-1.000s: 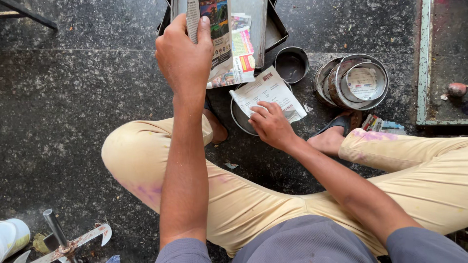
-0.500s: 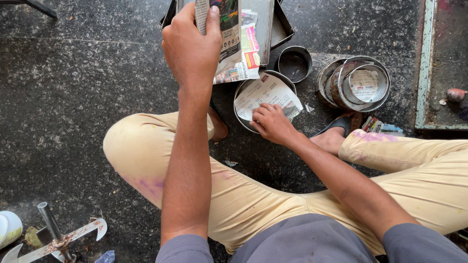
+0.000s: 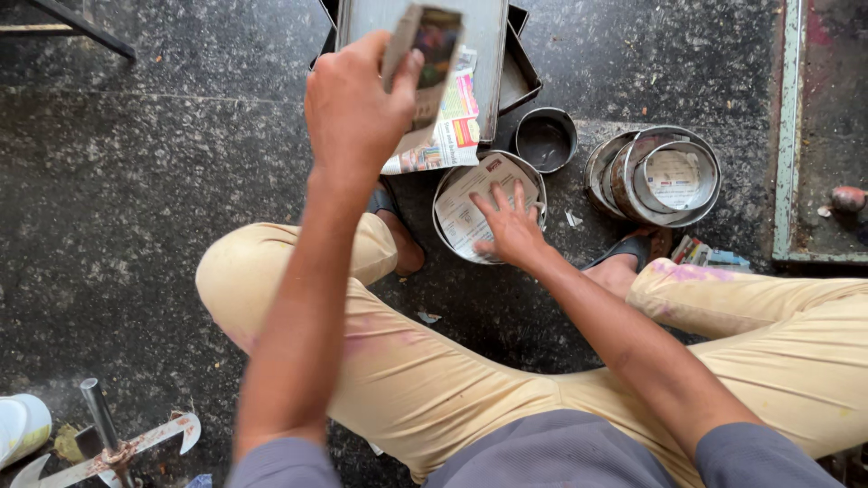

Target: The person wipes a metal surface with a cloth and then places pieces of newspaper into several round metal cake tins to line them.

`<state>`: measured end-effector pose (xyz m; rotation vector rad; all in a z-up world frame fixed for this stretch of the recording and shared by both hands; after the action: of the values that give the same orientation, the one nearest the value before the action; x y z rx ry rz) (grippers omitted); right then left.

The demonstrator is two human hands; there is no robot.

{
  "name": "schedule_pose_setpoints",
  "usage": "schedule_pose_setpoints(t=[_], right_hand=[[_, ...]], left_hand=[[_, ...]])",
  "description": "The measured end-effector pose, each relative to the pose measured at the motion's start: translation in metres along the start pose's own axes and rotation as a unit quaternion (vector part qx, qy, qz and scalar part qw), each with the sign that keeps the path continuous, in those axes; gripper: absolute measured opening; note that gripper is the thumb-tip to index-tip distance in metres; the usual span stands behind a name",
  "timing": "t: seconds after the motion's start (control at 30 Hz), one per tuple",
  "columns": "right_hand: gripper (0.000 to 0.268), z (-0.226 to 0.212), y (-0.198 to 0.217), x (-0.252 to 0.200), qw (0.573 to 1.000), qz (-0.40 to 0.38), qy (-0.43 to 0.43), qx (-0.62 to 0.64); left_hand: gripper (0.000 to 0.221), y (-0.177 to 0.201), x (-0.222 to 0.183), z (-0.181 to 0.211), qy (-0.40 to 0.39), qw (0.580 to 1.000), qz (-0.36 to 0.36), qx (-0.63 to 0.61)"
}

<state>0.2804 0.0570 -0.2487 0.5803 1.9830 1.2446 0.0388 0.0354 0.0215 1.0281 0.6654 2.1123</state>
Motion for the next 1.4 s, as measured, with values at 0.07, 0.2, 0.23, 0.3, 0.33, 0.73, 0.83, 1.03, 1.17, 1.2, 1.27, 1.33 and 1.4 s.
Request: schedule_pose_setpoints(t=[0.07, 0.2, 0.23, 0.3, 0.33, 0.73, 0.83, 1.03, 1.17, 1.2, 1.27, 1.33, 1.4], right_hand=[[0.113, -0.001, 0.004, 0.004, 1.000, -0.014, -0.001, -0.001], [0.119, -0.007, 0.005, 0.003, 1.000, -0.007, -0.004, 0.005], [0.118, -0.007, 0.007, 0.005, 1.000, 0.001, -0.007, 0.008], [0.118, -0.011, 0.005, 0.008, 1.000, -0.019, -0.020, 0.000], [0.117, -0.011, 0.003, 0.009, 0.999, -0.037, -0.032, -0.007], [0.141, -0.020, 0.015, 0.042, 0.990, -0.071, -0.115, -0.035], [0.146, -0.020, 0.021, 0.039, 0.994, -0.050, -0.097, -0.018], [0.110, -0.020, 0.011, 0.005, 0.996, 0.080, 0.021, -0.034], [0.089, -0.014, -0.003, -0.002, 0.997, 0.072, 0.004, -0.010], [0.081, -0.011, -0.003, 0.006, 0.998, 0.053, 0.014, 0.002], [0.072, -0.006, -0.003, 0.015, 0.999, 0.030, 0.027, 0.014], [0.059, 0.002, 0.003, 0.021, 0.998, -0.005, 0.043, 0.042], [0.051, 0.011, 0.013, 0.022, 0.996, 0.004, 0.065, 0.058]], left_hand=[[0.023, 0.005, 0.007, -0.006, -0.074, 0.995, -0.053, 0.038], [0.016, -0.021, 0.014, -0.033, -0.215, 0.937, -0.218, 0.169], [0.016, -0.033, 0.018, -0.042, -0.212, 0.938, -0.219, 0.166], [0.017, -0.063, 0.025, -0.060, -0.201, 0.925, -0.242, 0.213], [0.017, -0.074, 0.027, -0.071, -0.198, 0.927, -0.243, 0.208], [0.029, -0.112, 0.012, -0.083, -0.103, 0.910, -0.374, 0.147], [0.031, -0.110, 0.015, -0.084, -0.095, 0.908, -0.377, 0.157], [0.033, -0.111, 0.016, -0.085, -0.100, 0.919, -0.353, 0.146], [0.041, -0.118, 0.014, -0.086, -0.116, 0.923, -0.348, 0.116], [0.043, -0.120, 0.011, -0.086, -0.117, 0.922, -0.349, 0.122], [0.042, -0.121, 0.007, -0.086, -0.103, 0.920, -0.355, 0.130], [0.041, -0.120, 0.005, -0.085, -0.091, 0.920, -0.354, 0.139], [0.037, -0.118, 0.002, -0.083, -0.072, 0.919, -0.347, 0.171]])
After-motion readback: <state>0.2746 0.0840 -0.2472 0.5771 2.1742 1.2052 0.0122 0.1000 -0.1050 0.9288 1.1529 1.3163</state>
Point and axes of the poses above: each hand's wrist, its own x-axis towards the middle knuckle, its own y-axis out of the back of the hand, z = x × y, the point moved 2 cm from there along x, towards the middle knuckle, and after that the axes turned 7 degrees about z, right-handed, at the moved point
